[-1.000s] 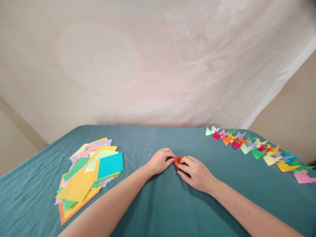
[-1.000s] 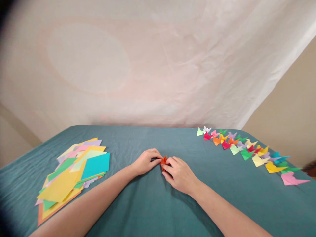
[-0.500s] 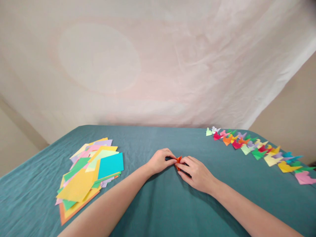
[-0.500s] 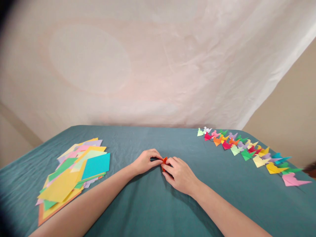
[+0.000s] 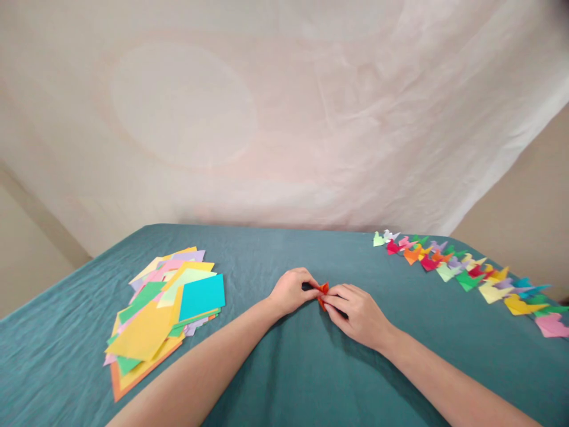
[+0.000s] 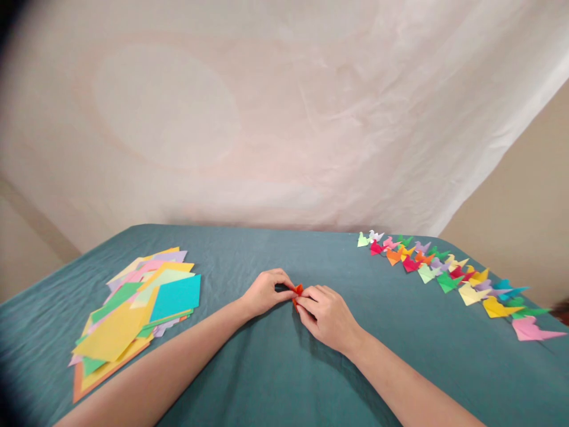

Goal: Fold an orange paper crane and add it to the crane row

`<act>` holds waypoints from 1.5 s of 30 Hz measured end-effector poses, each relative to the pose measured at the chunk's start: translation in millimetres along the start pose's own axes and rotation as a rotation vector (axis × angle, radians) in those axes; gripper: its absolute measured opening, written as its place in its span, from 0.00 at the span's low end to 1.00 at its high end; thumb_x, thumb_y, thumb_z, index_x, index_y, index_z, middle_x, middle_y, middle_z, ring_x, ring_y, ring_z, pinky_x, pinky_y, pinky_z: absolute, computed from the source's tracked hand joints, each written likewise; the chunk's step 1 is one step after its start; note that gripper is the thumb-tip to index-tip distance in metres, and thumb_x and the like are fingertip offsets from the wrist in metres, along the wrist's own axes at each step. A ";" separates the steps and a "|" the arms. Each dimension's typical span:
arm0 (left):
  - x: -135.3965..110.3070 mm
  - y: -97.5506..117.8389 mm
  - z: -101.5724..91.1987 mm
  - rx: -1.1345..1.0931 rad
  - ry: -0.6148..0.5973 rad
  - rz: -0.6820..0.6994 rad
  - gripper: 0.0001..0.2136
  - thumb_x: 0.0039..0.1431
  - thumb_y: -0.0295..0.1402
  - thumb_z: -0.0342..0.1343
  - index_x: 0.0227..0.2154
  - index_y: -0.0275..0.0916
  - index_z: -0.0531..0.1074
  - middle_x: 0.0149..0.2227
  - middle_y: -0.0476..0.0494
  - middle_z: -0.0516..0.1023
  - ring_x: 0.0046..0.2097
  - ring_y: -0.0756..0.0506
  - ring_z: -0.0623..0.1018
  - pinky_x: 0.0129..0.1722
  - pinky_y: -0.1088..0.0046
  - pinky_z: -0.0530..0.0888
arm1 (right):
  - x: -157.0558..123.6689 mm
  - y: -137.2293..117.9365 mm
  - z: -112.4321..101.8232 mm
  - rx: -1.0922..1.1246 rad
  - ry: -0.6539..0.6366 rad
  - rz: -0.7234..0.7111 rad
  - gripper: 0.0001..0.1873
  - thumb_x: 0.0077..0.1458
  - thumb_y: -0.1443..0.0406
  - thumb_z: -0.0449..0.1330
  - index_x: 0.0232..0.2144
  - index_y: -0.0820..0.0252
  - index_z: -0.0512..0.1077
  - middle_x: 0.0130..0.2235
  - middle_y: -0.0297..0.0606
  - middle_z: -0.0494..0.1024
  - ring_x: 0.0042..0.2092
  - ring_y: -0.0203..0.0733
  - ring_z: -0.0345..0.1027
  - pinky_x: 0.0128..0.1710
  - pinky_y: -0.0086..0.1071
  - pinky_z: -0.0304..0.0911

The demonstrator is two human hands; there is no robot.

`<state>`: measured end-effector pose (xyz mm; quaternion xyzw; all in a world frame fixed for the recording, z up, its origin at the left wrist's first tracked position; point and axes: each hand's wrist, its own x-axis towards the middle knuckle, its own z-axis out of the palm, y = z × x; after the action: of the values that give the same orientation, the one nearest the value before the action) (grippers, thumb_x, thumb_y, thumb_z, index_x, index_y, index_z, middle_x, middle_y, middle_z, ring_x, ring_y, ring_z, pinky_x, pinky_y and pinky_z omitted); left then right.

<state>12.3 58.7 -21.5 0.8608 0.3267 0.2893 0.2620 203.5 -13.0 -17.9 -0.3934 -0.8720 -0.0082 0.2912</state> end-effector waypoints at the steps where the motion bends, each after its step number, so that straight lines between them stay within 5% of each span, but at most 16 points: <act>1: -0.2 -0.2 -0.5 -0.005 -0.006 0.008 0.06 0.52 0.35 0.59 0.31 0.40 0.77 0.33 0.47 0.76 0.38 0.47 0.74 0.41 0.74 0.69 | -0.1 0.1 0.6 0.031 0.016 0.028 0.11 0.57 0.70 0.51 0.37 0.57 0.73 0.36 0.39 0.75 0.37 0.41 0.68 0.39 0.36 0.65; 10: -1.8 -0.4 0.0 0.017 0.034 0.005 0.09 0.48 0.37 0.63 0.31 0.39 0.76 0.35 0.45 0.75 0.40 0.46 0.73 0.43 0.72 0.68 | 2.5 0.2 5.3 0.313 0.084 0.262 0.09 0.54 0.71 0.52 0.36 0.58 0.70 0.35 0.38 0.73 0.36 0.40 0.68 0.38 0.34 0.65; 26: -3.3 0.0 -0.6 -0.021 0.023 -0.047 0.05 0.46 0.33 0.64 0.28 0.40 0.78 0.32 0.48 0.78 0.39 0.46 0.75 0.44 0.72 0.67 | 16.0 -1.2 19.9 0.400 0.007 0.541 0.09 0.51 0.68 0.53 0.28 0.61 0.74 0.30 0.36 0.69 0.31 0.38 0.65 0.33 0.31 0.61; 45: -3.6 0.8 -0.2 -0.037 0.011 -0.045 0.04 0.47 0.30 0.62 0.28 0.39 0.78 0.32 0.48 0.79 0.36 0.48 0.76 0.41 0.76 0.68 | 17.3 -2.5 24.0 0.362 0.000 0.555 0.10 0.52 0.67 0.52 0.26 0.58 0.74 0.28 0.35 0.68 0.30 0.38 0.64 0.32 0.31 0.59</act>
<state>10.3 55.7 -22.0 0.8466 0.3420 0.2939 0.2826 180.7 2.9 -28.4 -0.5580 -0.7187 0.2264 0.3476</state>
